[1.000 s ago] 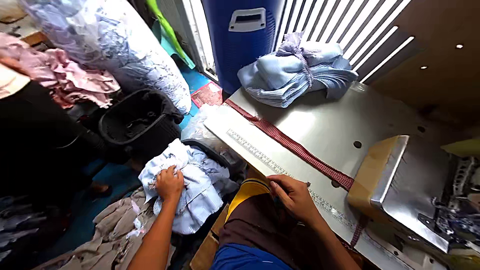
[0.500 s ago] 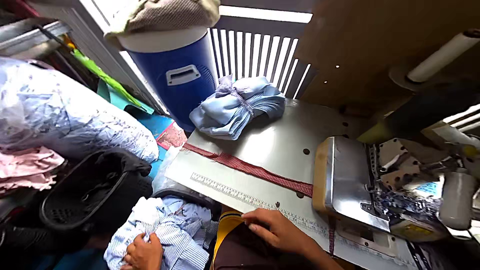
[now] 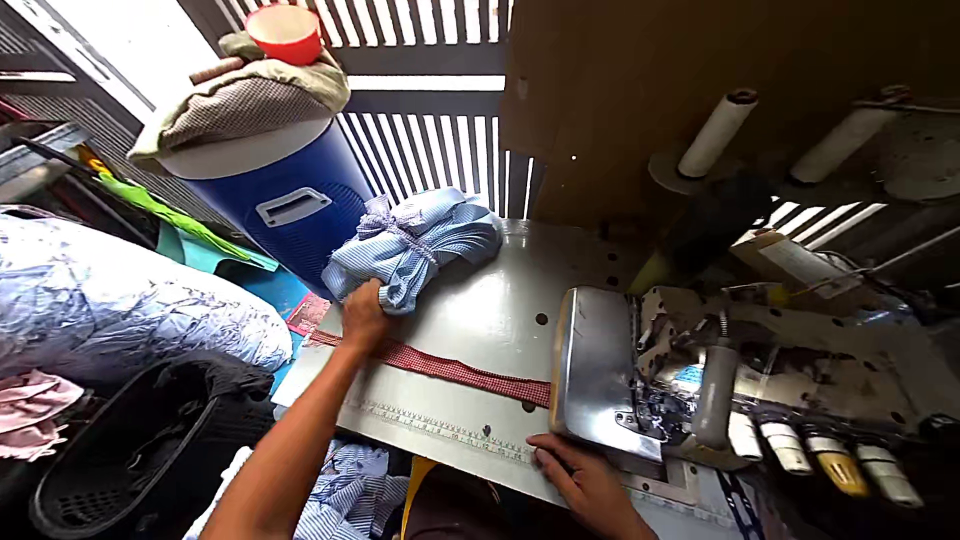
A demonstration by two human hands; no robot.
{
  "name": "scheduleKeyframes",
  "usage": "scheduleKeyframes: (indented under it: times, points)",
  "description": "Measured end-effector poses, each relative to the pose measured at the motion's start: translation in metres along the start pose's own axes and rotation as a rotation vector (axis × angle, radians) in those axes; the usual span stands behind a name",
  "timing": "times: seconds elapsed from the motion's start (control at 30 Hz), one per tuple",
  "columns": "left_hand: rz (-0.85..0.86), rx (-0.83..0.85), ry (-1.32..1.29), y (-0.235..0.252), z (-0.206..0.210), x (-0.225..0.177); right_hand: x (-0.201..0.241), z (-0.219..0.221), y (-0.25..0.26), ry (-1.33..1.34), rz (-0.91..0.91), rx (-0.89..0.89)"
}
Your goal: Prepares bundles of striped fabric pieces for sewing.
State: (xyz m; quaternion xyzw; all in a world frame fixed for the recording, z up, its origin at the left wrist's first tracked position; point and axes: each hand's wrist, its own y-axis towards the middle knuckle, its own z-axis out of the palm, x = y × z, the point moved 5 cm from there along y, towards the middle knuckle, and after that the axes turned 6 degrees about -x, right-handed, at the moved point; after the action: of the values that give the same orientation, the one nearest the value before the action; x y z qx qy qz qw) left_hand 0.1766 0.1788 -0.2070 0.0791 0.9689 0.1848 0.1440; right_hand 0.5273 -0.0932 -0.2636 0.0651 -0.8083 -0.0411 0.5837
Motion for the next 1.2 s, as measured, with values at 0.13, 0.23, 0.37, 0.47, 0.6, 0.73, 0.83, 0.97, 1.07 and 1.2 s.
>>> scheduleKeyframes:
  times: [0.13,0.23,0.37,0.47,0.6,0.73,0.83,0.97,1.07,1.2]
  points:
    - [-0.049,0.119,-0.020,0.069,-0.048,-0.002,0.002,-0.007,-0.001,0.093,-0.018,0.007]
    - [0.064,-0.005,-0.060,0.094,-0.102,-0.039,0.000,-0.006,0.001,0.122,-0.004,0.025]
    - [0.344,-0.002,0.074,0.008,-0.115,-0.114,0.002,-0.005,-0.001,0.098,-0.001,-0.017]
    - [0.302,0.130,0.042,-0.119,-0.070,-0.152,0.000,-0.002,-0.001,-0.011,-0.059,-0.060]
    - [0.153,0.127,-0.162,-0.225,-0.035,-0.181,0.004,0.006,0.006,-0.066,-0.077,-0.024]
    - [0.161,0.165,-0.195,-0.246,-0.037,-0.192,0.054,0.021,0.028,-0.156,-0.337,0.024]
    - [0.192,0.211,-0.303,-0.245,-0.036,-0.188,0.119,0.037,0.049,-0.118,-0.512,-0.072]
    - [0.299,0.216,-0.448,-0.249,-0.078,-0.184,0.196,0.071,0.068,-0.080,-0.638,-0.119]
    - [0.233,0.204,-0.656,-0.239,-0.125,-0.156,0.195,0.101,0.105,-0.289,-0.417,-0.076]
    - [-0.149,-0.313,-0.381,-0.217,-0.155,-0.106,0.166,0.137,0.138,-0.513,-0.214,0.173]
